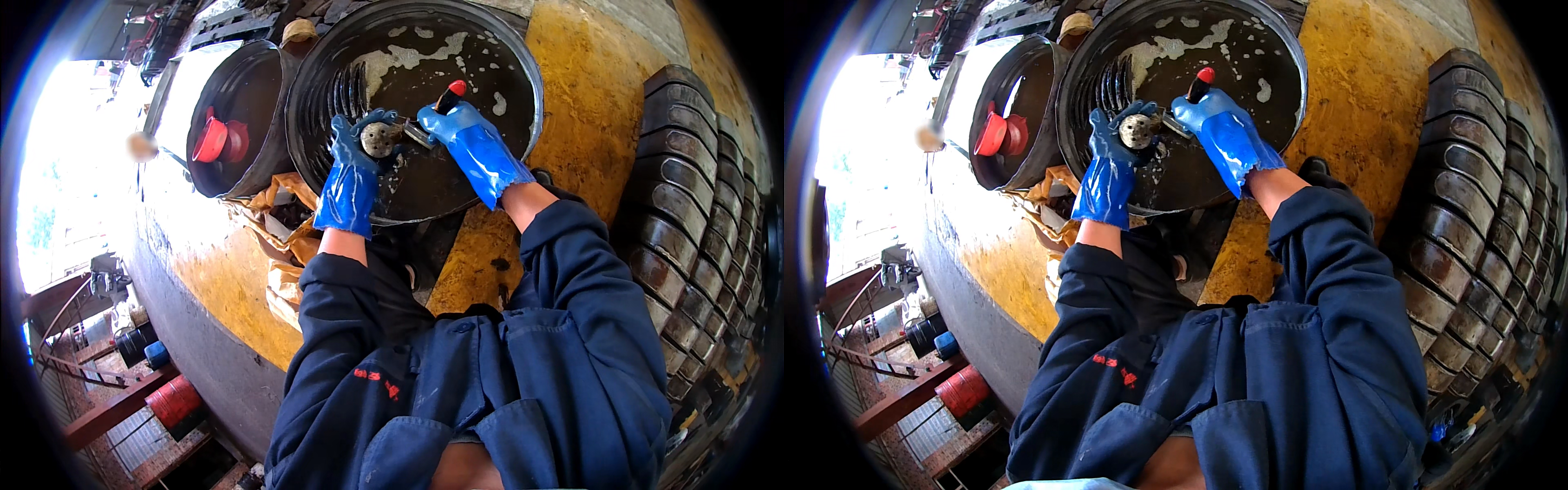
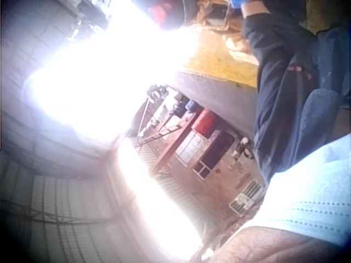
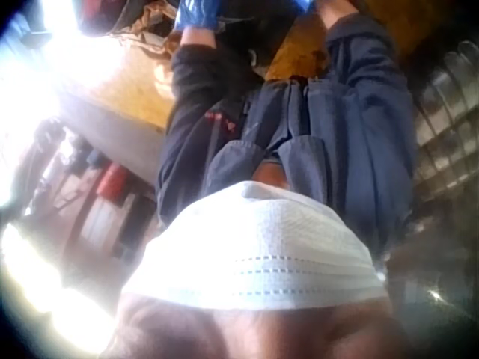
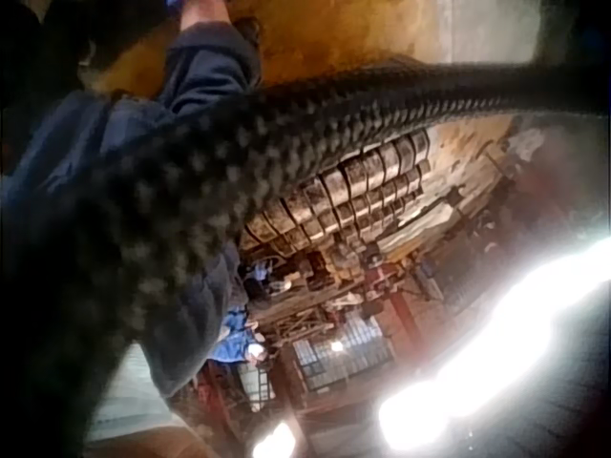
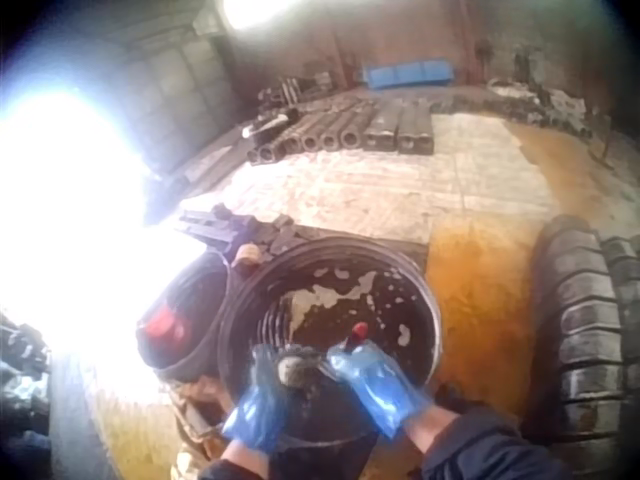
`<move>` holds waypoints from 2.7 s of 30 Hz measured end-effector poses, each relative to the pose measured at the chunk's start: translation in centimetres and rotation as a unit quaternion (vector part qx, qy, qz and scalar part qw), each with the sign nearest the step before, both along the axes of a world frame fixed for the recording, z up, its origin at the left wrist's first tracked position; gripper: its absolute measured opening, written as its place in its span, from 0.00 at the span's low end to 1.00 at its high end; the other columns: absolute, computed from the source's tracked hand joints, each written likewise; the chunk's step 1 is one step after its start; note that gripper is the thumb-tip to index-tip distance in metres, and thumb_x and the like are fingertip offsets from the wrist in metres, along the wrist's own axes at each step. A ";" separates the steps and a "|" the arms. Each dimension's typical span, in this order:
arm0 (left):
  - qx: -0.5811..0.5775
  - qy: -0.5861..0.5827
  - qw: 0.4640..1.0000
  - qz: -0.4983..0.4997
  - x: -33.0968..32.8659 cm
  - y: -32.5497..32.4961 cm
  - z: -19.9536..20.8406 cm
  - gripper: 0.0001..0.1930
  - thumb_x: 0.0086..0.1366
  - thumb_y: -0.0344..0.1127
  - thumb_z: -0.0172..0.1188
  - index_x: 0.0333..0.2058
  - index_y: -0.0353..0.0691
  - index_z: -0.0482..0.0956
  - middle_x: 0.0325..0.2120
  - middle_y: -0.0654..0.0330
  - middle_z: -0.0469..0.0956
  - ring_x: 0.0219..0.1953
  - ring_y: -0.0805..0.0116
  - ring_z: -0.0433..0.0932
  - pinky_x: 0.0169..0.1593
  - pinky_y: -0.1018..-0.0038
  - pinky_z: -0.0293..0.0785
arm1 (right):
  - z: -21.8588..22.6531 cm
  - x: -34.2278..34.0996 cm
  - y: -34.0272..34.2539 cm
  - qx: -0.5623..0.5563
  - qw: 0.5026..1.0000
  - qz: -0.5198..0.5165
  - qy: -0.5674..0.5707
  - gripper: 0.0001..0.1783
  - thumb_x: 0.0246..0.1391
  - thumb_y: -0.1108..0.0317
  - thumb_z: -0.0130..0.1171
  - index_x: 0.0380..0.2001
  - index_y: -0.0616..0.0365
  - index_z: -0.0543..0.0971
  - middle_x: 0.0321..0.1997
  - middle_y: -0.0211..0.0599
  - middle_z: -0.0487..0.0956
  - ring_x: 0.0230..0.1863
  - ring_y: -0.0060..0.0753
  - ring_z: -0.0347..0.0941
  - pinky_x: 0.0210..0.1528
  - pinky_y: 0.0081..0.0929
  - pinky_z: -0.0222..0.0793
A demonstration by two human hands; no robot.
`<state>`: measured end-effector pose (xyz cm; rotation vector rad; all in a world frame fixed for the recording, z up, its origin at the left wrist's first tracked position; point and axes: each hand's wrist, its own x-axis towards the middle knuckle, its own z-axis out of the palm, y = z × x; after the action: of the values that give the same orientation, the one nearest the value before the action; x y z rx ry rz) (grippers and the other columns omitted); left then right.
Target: The person cleans small, round metal parts using a red-handled brush and a dark liquid from a large metal drum. They repeatedly dip the parts into the liquid, scrub them with the brush, and place them into a brown paper bag.
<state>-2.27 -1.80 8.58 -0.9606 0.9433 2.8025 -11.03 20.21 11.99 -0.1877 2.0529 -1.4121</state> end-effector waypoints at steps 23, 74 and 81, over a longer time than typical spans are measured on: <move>-0.278 0.095 0.956 0.002 2.7 2.0 2.8 0.14 0.67 0.33 0.66 0.50 0.39 0.82 0.30 0.64 0.81 0.24 0.75 0.76 0.25 0.76 0.74 | -4.5 8.3 2.0 0.139 0.950 0.048 0.275 0.16 0.58 0.55 0.61 0.29 0.57 0.83 0.33 0.49 0.85 0.39 0.55 0.82 0.42 0.45 0.78; -0.642 -0.019 0.753 -0.143 3.1 6.1 5.3 0.19 0.64 0.35 0.60 0.54 0.45 0.80 0.49 0.45 0.82 0.52 0.45 0.81 0.57 0.57 0.77 | -7.8 7.3 2.8 0.211 0.917 0.047 0.335 0.20 0.57 0.48 0.64 0.27 0.55 0.85 0.31 0.49 0.84 0.37 0.56 0.82 0.41 0.47 0.78; -0.641 -0.028 0.754 -0.137 3.3 6.3 5.6 0.18 0.63 0.35 0.60 0.52 0.43 0.81 0.46 0.45 0.83 0.51 0.44 0.81 0.56 0.57 0.78 | -7.3 7.4 2.8 0.206 0.920 0.047 0.331 0.20 0.56 0.47 0.65 0.26 0.55 0.84 0.31 0.49 0.84 0.36 0.56 0.83 0.41 0.46 0.78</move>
<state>0.99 4.50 14.17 -0.7387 2.7624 1.5451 -3.63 22.97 4.67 -0.6443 2.7896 -0.8836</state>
